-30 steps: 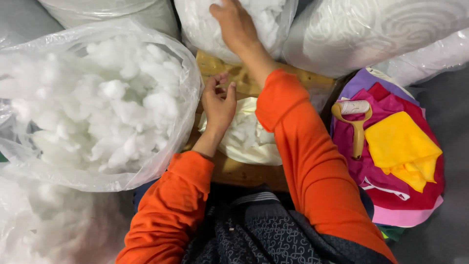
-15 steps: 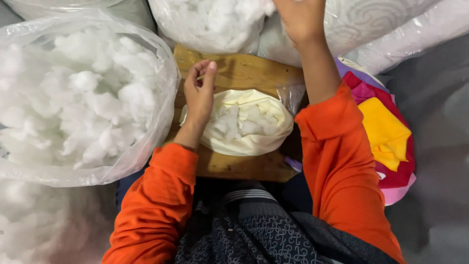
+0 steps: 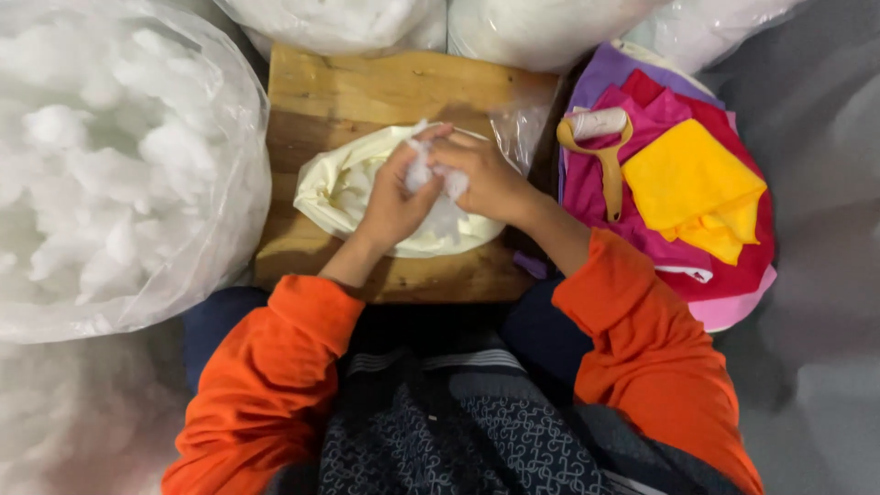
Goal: The person is preparing a pillowcase by lint rolling it and then stuffing it with white fiberfill.
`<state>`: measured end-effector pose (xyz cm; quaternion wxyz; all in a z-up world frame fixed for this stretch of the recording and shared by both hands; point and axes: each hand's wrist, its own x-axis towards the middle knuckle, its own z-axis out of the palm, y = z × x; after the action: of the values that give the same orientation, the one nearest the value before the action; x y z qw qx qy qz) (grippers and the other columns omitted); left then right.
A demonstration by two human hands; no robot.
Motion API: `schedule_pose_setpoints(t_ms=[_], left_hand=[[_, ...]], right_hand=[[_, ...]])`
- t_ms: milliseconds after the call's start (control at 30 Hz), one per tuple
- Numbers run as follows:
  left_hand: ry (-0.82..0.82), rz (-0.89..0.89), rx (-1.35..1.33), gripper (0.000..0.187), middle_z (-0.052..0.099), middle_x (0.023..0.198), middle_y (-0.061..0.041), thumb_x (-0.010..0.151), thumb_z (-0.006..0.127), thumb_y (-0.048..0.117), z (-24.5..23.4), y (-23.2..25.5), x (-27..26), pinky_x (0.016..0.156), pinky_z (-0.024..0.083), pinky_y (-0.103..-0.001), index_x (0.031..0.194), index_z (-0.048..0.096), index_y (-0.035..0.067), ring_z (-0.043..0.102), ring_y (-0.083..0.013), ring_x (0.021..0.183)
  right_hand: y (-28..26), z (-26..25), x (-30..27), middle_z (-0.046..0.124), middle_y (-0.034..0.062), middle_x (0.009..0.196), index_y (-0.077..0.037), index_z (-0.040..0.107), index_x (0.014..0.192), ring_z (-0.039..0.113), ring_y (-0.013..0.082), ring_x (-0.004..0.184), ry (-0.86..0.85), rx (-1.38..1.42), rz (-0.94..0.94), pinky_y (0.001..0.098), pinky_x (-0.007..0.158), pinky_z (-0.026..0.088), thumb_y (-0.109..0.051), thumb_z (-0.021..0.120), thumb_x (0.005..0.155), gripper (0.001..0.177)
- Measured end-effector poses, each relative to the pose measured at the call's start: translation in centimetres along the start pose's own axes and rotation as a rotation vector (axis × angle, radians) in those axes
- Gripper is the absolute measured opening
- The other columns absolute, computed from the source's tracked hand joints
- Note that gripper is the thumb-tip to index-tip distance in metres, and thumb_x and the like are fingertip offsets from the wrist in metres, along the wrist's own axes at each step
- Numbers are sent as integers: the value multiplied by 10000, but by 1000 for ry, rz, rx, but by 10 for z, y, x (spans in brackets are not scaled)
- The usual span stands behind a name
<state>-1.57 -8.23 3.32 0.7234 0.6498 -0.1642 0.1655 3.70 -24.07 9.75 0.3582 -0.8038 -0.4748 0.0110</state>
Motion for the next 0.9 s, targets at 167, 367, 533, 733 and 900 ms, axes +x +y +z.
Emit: schedule_pose_setpoints(t_ms=[167,367,533,733,900], left_hand=[[68,-91,412,405,752,1105,-150,741,730,-56,-24,-5,8,896,574,-469,1119,753,86,708,-401,1062],[68,-193,609,551,625,1157,-276,756,774,7,-43,5,7,954,517,-577,1281,607,25,613,-531,1110],[-294,-485,244,973,216,1586,-418,836,615,120,-17,31,-1,1257,169,-632,1580,-13,104,172,-602,1493],[-439,-267,852,426,610,1262,-191,833,724,52,-14,-71,-30,934,585,-462,1222,560,110,671,-430,1135],[-521,-68,1387,261,704,1175,-39,922,613,157,-17,-109,-42,972,457,-478,1130,763,205,575,-282,1259]], right_hand=[[49,-3,-16,665,205,1037,-59,720,1136,686,480,962,-70,-40,113,482,842,542,75,681,788,374],[49,-32,-30,650,231,1139,-94,627,1277,652,483,1059,-116,-93,294,517,912,522,-76,762,786,509],[38,-20,-21,434,347,1420,-114,286,1372,548,562,1229,-270,169,526,543,967,562,-185,920,743,897],[78,13,-25,551,76,1013,-136,568,1047,662,357,928,-262,-108,252,447,815,543,-6,726,827,300],[68,32,-27,613,183,1049,-99,713,1092,644,457,990,-468,-188,65,511,830,575,-158,774,788,316]])
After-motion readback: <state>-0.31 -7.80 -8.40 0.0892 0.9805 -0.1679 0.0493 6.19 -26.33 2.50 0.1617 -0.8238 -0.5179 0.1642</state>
